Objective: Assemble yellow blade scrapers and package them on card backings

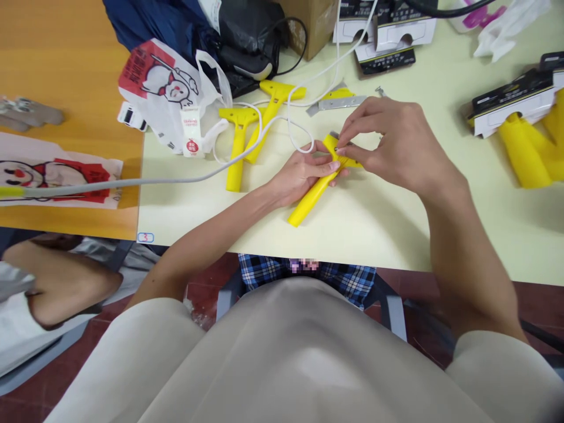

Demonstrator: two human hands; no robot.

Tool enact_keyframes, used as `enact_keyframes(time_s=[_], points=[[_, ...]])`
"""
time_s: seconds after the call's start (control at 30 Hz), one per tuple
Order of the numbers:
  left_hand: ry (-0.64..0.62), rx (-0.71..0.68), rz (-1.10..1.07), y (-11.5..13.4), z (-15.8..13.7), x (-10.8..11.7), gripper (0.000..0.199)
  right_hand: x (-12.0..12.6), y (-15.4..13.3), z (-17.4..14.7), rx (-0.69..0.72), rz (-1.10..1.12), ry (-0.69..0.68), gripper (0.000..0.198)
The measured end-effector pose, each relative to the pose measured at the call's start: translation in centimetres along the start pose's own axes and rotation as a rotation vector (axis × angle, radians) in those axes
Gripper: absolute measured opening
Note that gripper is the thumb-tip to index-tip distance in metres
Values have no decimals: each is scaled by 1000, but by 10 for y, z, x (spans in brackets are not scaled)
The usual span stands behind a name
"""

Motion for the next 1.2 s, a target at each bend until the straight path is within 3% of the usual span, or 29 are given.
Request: enact_keyframes(time_s=[0.2, 0.4, 0.63, 0.87, 1.03, 1.2], points=[[-6, 5, 12, -1, 1, 2, 54, 13, -15, 15, 7, -356, -143, 29], [65, 46, 9, 1, -1, 0, 52, 19, -36, 28, -51, -492, -251, 32], [51, 18, 7, 1, 1, -2, 40, 13, -57, 24, 124, -833, -322, 41], [50, 10, 0, 3, 0, -3, 42, 16, -53, 38, 49, -672, -406, 29], [33, 33, -53, 2, 0, -1, 50, 21, -24, 40, 17, -475, -314, 34], [63, 50, -106, 1, 0, 0, 56, 20, -16, 38, 25, -408, -265, 25]])
Point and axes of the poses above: each hand's wrist, its own z-axis towards the middle knuckle, its own x-axis out of the back of the hand, y = z × x, the point moved 1 cm from there along z, towards the middle knuckle, and after that the axes turned 5 degrees about z, right-handed, at the moved point
